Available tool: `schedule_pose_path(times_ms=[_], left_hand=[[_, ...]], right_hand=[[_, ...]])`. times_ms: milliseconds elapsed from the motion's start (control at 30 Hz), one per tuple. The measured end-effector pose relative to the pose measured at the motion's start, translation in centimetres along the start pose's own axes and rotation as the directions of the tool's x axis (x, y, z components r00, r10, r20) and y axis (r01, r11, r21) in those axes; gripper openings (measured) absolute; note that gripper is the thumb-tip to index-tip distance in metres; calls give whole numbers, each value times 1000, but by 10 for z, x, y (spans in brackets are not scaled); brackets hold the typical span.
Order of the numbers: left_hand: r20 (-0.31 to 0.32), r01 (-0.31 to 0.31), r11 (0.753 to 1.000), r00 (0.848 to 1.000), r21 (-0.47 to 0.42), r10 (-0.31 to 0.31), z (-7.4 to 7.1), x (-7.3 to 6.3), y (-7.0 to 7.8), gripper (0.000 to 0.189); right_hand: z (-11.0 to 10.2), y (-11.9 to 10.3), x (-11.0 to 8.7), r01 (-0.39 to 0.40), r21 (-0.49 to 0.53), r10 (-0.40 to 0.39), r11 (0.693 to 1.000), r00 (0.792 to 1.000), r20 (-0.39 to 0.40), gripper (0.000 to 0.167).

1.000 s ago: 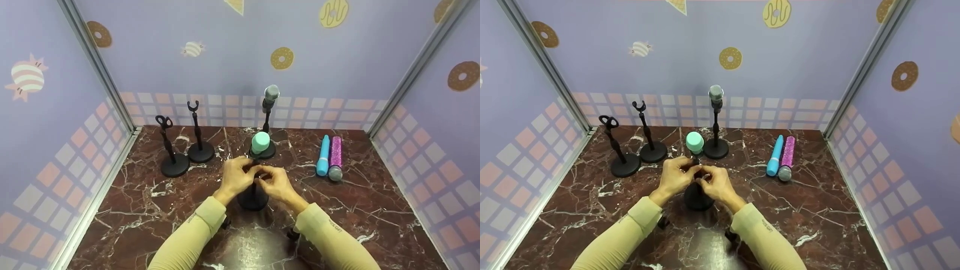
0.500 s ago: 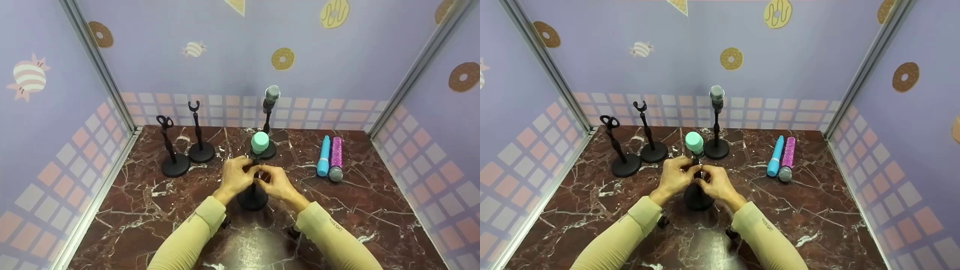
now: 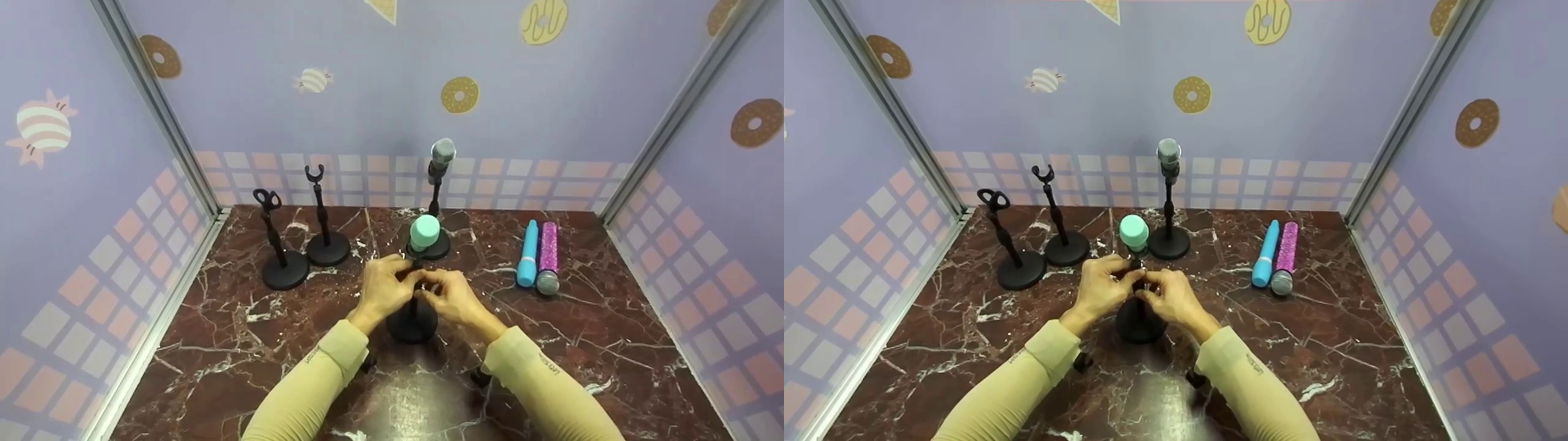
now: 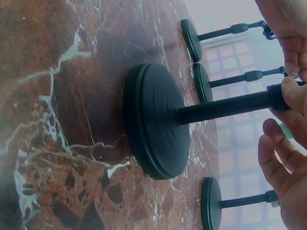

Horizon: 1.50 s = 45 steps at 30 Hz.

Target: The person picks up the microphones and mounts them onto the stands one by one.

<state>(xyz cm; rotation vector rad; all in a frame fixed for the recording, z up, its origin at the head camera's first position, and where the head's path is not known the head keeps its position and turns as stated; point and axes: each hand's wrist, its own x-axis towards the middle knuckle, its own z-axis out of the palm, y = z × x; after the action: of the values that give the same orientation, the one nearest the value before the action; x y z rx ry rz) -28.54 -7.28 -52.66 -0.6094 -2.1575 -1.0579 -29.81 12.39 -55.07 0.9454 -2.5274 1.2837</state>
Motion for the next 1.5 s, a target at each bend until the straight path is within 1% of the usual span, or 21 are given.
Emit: schedule_pose_path(times_ms=[133, 233, 367, 533, 600, 667, 733, 767, 800, 833, 867, 900, 967, 1033, 1067, 1100, 1133, 1233, 1300, 1367, 1500], left_hand=[[-1, -2, 1000, 1000, -3, 2, 2, -1, 0, 15], [1, -10, 1000, 1000, -6, 10, 3, -1, 0, 17], [-8, -16, 1000, 1000, -12, 16, 2, 0, 0, 18], [-7, -4, 1000, 1000, -22, 4, 1, -4, 0, 18], [30, 14, 1000, 999, -25, -13, 0, -7, -1, 19], [90, 35, 999, 995, -14, -33, -1, -11, -1, 23], [175, 63, 998, 982, 28, -67, -3, -17, -3, 30], [223, 75, 995, 971, 58, -86, -4, -21, -4, 33], [275, 86, 992, 955, 96, -110, -5, -25, -5, 39], [328, 93, 985, 935, 143, -136, -6, -30, -7, 46], [380, 97, 977, 910, 192, -165, -7, -35, -8, 52], [436, 104, 966, 877, 237, -202, -8, -40, -9, 60], [534, 110, 944, 801, 310, -269, -10, -50, -12, 71], [603, 110, 925, 730, 363, -323, -10, -58, -14, 77], [628, 110, 919, 699, 379, -343, -9, -61, -15, 79], [646, 111, 914, 674, 390, -357, -8, -64, -15, 81], [661, 107, 913, 657, 394, -363, -8, -66, -16, 82], [691, 108, 915, 623, 388, -366, -5, -69, -17, 85], [706, 111, 920, 608, 376, -362, -2, -71, -17, 86], [717, 113, 923, 599, 367, -358, 0, -71, -17, 85], [722, 97, 927, 599, 363, -346, 4, -72, -16, 80]], right_hand=[[-2, 4, 1, 32, -4, -32, 999, 999, -7, 20], [-2, 6, 1, 34, -7, -34, 999, 999, -19, 21], [-1, 4, 1, 6, -6, -6, 1000, 1000, -30, 22], [2, 0, -3, -16, 16, 16, 1000, 1000, -1, 22], [3, 0, -6, -2, -2, 2, 1000, 1000, -4, 23], [5, 1, -9, 17, -52, -17, 998, 1000, -9, 25], [7, 1, -13, 30, -132, -31, 991, 999, -9, 29], [7, 1, -15, 27, -177, -27, 984, 1000, -2, 33], [8, 0, -18, 23, -216, -21, 976, 1000, 9, 37], [8, 0, -20, 16, -253, -10, 967, 1000, 26, 43], [9, 0, -23, 8, -285, 5, 958, 999, 44, 48], [10, 0, -25, -5, -308, 27, 951, 997, 66, 55], [13, 2, -30, -24, -339, 64, 940, 992, 105, 66], [15, 3, -34, -41, -356, 96, 934, 986, 138, 75], [17, 4, -36, -47, -363, 108, 931, 982, 152, 79], [18, 5, -37, -50, -365, 117, 929, 980, 163, 83], [19, 5, -38, -50, -367, 120, 929, 978, 171, 86], [23, 7, -39, -48, -369, 126, 928, 973, 191, 92], [26, 8, -40, -39, -371, 121, 928, 972, 200, 92], [28, 9, -40, -34, -373, 119, 927, 971, 207, 91], [31, 12, -40, -27, -369, 112, 929, 971, 210, 85]])
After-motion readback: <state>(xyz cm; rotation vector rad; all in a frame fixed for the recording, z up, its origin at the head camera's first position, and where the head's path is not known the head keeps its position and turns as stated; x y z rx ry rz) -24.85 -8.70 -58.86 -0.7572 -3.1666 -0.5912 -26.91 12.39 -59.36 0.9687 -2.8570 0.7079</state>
